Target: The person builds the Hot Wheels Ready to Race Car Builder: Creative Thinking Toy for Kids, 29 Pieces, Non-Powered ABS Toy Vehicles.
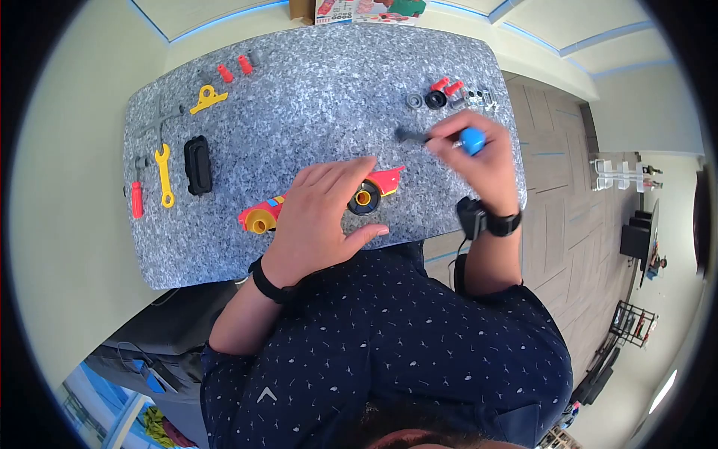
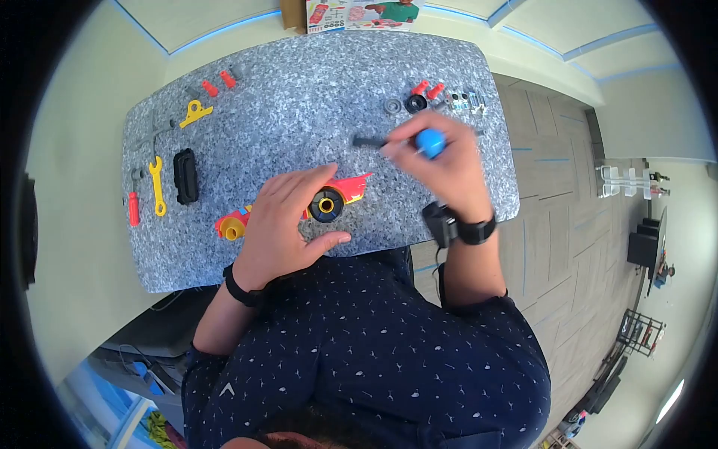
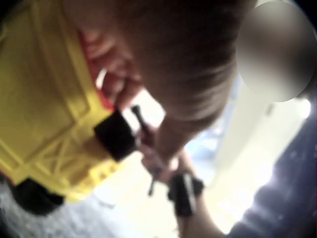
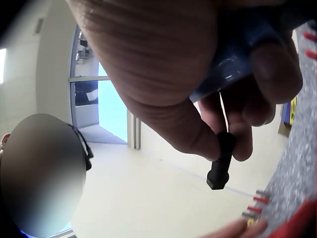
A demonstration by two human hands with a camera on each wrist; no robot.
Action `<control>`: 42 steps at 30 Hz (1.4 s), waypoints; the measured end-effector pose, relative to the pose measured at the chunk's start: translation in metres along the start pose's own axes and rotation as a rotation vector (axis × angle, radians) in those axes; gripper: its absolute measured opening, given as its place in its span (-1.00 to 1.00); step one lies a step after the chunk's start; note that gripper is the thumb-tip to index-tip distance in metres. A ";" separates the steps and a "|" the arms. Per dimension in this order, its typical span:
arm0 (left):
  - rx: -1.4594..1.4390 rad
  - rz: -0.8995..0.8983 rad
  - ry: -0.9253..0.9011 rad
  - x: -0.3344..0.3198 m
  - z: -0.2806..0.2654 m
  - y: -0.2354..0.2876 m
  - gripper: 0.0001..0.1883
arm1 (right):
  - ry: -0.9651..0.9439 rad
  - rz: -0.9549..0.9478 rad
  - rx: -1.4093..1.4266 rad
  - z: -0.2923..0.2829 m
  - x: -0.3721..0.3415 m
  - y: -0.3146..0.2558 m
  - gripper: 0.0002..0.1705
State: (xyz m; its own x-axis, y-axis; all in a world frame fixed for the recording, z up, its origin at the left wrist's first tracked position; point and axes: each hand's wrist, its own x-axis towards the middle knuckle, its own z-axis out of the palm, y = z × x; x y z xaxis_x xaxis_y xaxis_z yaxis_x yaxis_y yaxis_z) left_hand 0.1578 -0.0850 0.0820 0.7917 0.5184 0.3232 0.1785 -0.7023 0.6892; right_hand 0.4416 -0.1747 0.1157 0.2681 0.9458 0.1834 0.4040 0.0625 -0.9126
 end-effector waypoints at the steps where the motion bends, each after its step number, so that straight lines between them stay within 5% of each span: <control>1: -0.002 -0.011 0.006 0.000 -0.001 0.001 -0.10 | -0.086 0.104 0.023 0.014 -0.006 -0.008 -0.82; 7: -0.043 0.047 -0.015 -0.003 -0.002 -0.003 0.01 | -0.266 0.115 -0.007 0.064 -0.027 -0.019 -0.71; 10: -0.032 0.037 -0.002 -0.004 -0.001 -0.003 0.05 | -0.200 -0.105 -0.003 0.079 -0.031 -0.007 -0.67; 23: 0.039 0.032 -0.020 -0.004 0.000 -0.002 0.08 | -0.290 -0.100 -0.044 0.057 -0.027 -0.021 -0.50; 26: 0.045 0.024 -0.016 -0.004 0.000 -0.001 0.06 | -0.207 -0.124 0.330 0.043 -0.030 -0.024 -0.56; 31: 0.032 0.009 0.005 -0.003 0.005 -0.002 -0.07 | -0.110 -0.444 0.900 0.069 -0.016 -0.043 -0.37; 37: 0.027 0.051 0.031 -0.004 0.006 -0.003 -0.32 | -0.072 -0.407 0.953 0.114 -0.009 -0.021 -0.37; 42: 0.041 0.046 0.058 -0.008 0.010 -0.009 -0.40 | -0.083 -0.683 0.427 0.119 -0.003 -0.019 -0.40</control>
State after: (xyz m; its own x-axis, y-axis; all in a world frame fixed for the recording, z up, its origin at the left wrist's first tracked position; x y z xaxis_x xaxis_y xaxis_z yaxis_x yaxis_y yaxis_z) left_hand 0.1555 -0.0875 0.0667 0.7647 0.5119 0.3915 0.1675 -0.7445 0.6463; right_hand 0.3292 -0.1409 0.0894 0.0106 0.6740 0.7387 0.0819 0.7357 -0.6724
